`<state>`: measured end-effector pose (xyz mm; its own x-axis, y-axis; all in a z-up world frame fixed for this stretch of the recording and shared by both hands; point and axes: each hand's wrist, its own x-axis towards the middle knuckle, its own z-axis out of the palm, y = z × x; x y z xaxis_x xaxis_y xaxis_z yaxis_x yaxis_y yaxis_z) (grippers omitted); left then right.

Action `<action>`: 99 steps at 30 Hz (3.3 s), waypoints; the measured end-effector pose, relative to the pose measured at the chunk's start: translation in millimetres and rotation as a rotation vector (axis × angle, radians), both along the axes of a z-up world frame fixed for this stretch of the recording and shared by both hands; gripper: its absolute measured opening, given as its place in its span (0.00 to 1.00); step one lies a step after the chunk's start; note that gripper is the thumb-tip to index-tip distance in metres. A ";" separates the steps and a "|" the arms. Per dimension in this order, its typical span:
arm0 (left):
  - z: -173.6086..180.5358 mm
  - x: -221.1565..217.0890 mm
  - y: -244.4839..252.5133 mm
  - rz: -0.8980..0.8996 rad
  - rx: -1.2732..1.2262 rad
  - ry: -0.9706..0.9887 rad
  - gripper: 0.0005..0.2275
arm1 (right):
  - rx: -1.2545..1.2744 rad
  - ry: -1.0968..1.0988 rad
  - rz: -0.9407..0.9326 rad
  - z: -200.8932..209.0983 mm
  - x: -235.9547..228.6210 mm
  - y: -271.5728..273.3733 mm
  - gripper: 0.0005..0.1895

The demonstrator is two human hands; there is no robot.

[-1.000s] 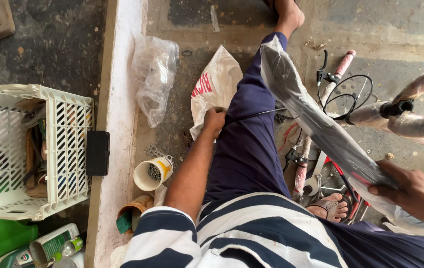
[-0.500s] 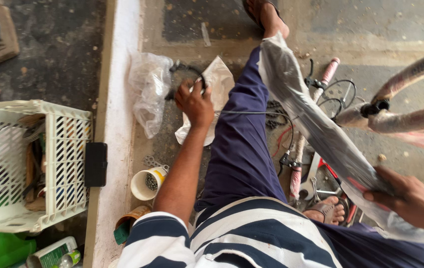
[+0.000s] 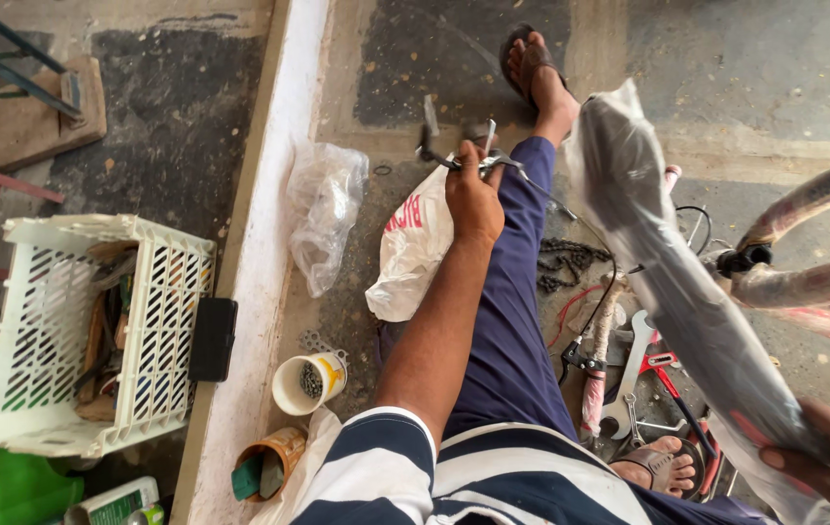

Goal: The person sits on the floor and assembles a bicycle by attaching the handlebar stem to the frame. They use a screwdriver to tighten the bolts securing the stem and adjust the handlebar position. The person also handles a plastic-wrapped bicycle seat and positions it near the frame.

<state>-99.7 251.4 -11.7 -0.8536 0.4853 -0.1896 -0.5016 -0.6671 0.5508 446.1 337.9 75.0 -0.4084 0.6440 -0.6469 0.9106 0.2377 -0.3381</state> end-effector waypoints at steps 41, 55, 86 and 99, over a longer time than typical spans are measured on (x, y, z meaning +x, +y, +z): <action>-108.3 -50.6 -114.5 -0.099 -0.828 -0.485 0.20 | -0.071 0.250 0.046 8.0 -38.2 -22.2 0.38; -75.8 -91.8 -20.4 0.260 -0.099 -0.362 0.13 | -0.104 0.248 0.016 18.7 -39.4 -28.7 0.36; 14.1 28.4 18.2 -0.573 0.587 0.021 0.23 | -0.098 0.184 -0.081 58.9 -36.1 -30.0 0.37; 31.6 17.4 3.6 -0.388 0.259 0.129 0.12 | 0.148 0.061 -0.049 18.0 21.5 -8.2 0.39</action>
